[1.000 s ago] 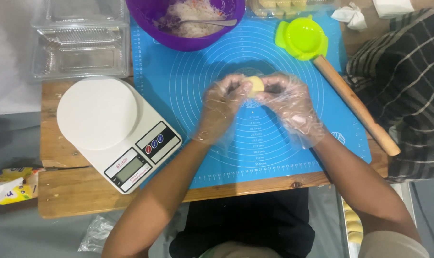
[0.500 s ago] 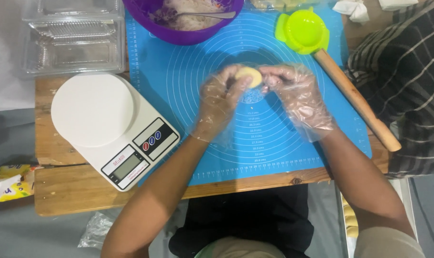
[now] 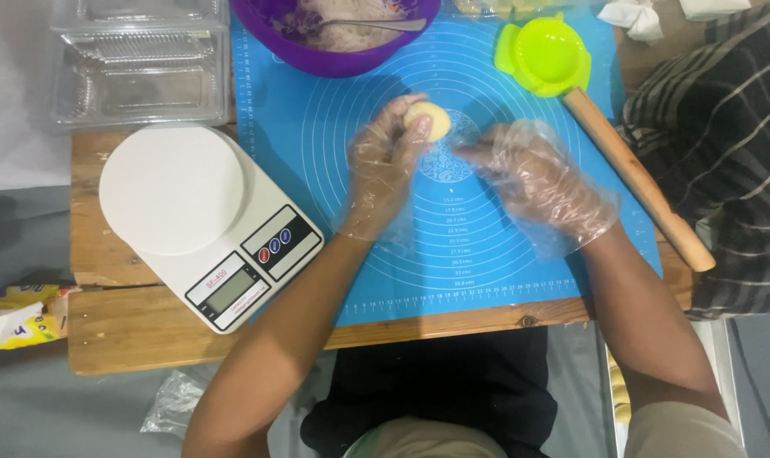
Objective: Rolling out small portions of dough into flat circles using a rolling pin on a silicone mat.
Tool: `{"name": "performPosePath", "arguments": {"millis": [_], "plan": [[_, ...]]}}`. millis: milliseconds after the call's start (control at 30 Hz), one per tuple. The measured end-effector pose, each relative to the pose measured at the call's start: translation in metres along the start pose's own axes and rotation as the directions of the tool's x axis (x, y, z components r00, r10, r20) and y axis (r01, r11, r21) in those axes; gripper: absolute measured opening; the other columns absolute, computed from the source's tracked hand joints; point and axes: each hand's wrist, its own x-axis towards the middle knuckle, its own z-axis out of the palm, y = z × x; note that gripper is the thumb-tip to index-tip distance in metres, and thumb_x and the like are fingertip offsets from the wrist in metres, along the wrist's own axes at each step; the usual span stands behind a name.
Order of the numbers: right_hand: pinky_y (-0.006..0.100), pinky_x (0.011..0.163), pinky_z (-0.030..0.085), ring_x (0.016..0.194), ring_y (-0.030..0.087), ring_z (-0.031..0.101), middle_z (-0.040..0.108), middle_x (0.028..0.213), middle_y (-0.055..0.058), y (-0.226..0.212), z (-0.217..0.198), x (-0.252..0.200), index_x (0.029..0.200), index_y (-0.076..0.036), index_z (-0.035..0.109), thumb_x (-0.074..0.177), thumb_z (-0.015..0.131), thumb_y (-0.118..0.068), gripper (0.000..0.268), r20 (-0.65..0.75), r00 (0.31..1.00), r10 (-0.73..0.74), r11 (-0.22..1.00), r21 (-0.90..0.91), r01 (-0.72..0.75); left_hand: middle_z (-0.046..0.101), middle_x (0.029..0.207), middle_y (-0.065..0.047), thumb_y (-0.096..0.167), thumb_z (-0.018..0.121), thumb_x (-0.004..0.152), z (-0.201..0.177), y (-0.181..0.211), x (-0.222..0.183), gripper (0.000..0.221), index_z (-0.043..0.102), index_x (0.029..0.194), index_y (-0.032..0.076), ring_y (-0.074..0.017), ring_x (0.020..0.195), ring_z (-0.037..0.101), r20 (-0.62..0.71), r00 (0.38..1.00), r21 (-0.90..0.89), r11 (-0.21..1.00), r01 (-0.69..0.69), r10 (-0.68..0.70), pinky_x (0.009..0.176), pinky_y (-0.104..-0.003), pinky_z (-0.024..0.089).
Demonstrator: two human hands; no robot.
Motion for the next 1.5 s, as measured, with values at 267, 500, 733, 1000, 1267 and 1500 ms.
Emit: {"name": "performPosePath", "arguments": {"millis": [267, 500, 733, 1000, 1267, 1500], "plan": [[0.035, 0.095, 0.052, 0.108, 0.023, 0.062, 0.059, 0.117, 0.013, 0.025, -0.003, 0.002, 0.094, -0.004, 0.079, 0.088, 0.075, -0.019, 0.017, 0.119, 0.990, -0.073, 0.995, -0.063, 0.081, 0.068, 0.120, -0.010, 0.026, 0.062, 0.106, 0.002, -0.010, 0.003, 0.031, 0.062, 0.134, 0.012, -0.0176, 0.106, 0.066, 0.013, 1.000, -0.079, 0.997, 0.025, -0.024, 0.097, -0.038, 0.058], [0.031, 0.092, 0.049, 0.103, 0.021, 0.059, 0.056, 0.118, 0.013, 0.026, -0.020, 0.005, 0.090, -0.004, 0.079, 0.082, 0.072, -0.064, 0.061, 0.113, 0.979, -0.170, 0.983, -0.054, 0.177, 0.062, 0.122, -0.010, 0.021, 0.060, 0.106, -0.006, 0.001, 0.002, 0.038, 0.054, 0.143, 0.014, -0.0177, 0.113, 0.063, 0.119, 0.992, -0.132, 0.990, 0.047, -0.031, 0.104, -0.037, 0.054], [0.037, 0.087, 0.053, 0.098, 0.028, 0.064, 0.062, 0.113, 0.016, 0.032, -0.019, 0.014, 0.086, -0.005, 0.080, 0.094, 0.075, -0.006, 0.009, -0.021, 0.964, -0.264, 0.929, -0.274, 0.248, 0.063, 0.123, -0.011, 0.019, 0.067, 0.100, -0.010, 0.000, 0.000, 0.045, 0.054, 0.143, 0.013, -0.0201, 0.115, 0.062, 0.139, 0.989, -0.021, 0.998, 0.063, -0.059, 0.103, -0.036, 0.053], [0.040, 0.083, 0.053, 0.091, 0.031, 0.065, 0.068, 0.107, 0.015, 0.006, -0.019, 0.026, 0.083, -0.010, 0.080, 0.095, 0.069, 0.008, 0.024, -0.079, 0.949, -0.307, 0.854, -0.464, 0.237, 0.062, 0.128, -0.016, 0.003, 0.069, 0.096, -0.012, 0.007, 0.003, 0.051, 0.054, 0.145, 0.012, -0.0240, 0.115, 0.065, 0.186, 0.968, -0.155, 0.967, 0.201, -0.171, 0.104, -0.043, 0.055], [0.039, 0.076, 0.054, 0.083, 0.030, 0.067, 0.070, 0.098, 0.017, -0.050, 0.012, 0.041, 0.092, -0.003, 0.079, 0.093, 0.074, 0.007, 0.012, -0.233, 0.945, -0.230, 0.899, -0.422, 0.115, 0.057, 0.128, -0.011, 0.003, 0.071, 0.094, -0.007, 0.013, 0.010, 0.050, 0.057, 0.141, 0.013, -0.0243, 0.114, 0.065, 0.202, 0.949, -0.139, 0.952, 0.272, -0.242, 0.104, -0.041, 0.056], [0.041, 0.078, 0.057, 0.086, 0.027, 0.071, 0.075, 0.101, 0.017, -0.083, 0.037, 0.054, 0.112, 0.000, 0.077, 0.099, 0.071, -0.006, 0.016, -0.380, 0.924, -0.052, 0.959, -0.276, -0.060, 0.063, 0.108, -0.011, 0.011, 0.086, 0.081, 0.003, 0.014, 0.009, 0.051, 0.066, 0.128, 0.010, -0.0232, 0.102, 0.071, 0.120, 0.980, -0.094, 0.981, 0.167, -0.155, 0.091, -0.031, 0.063]]}}
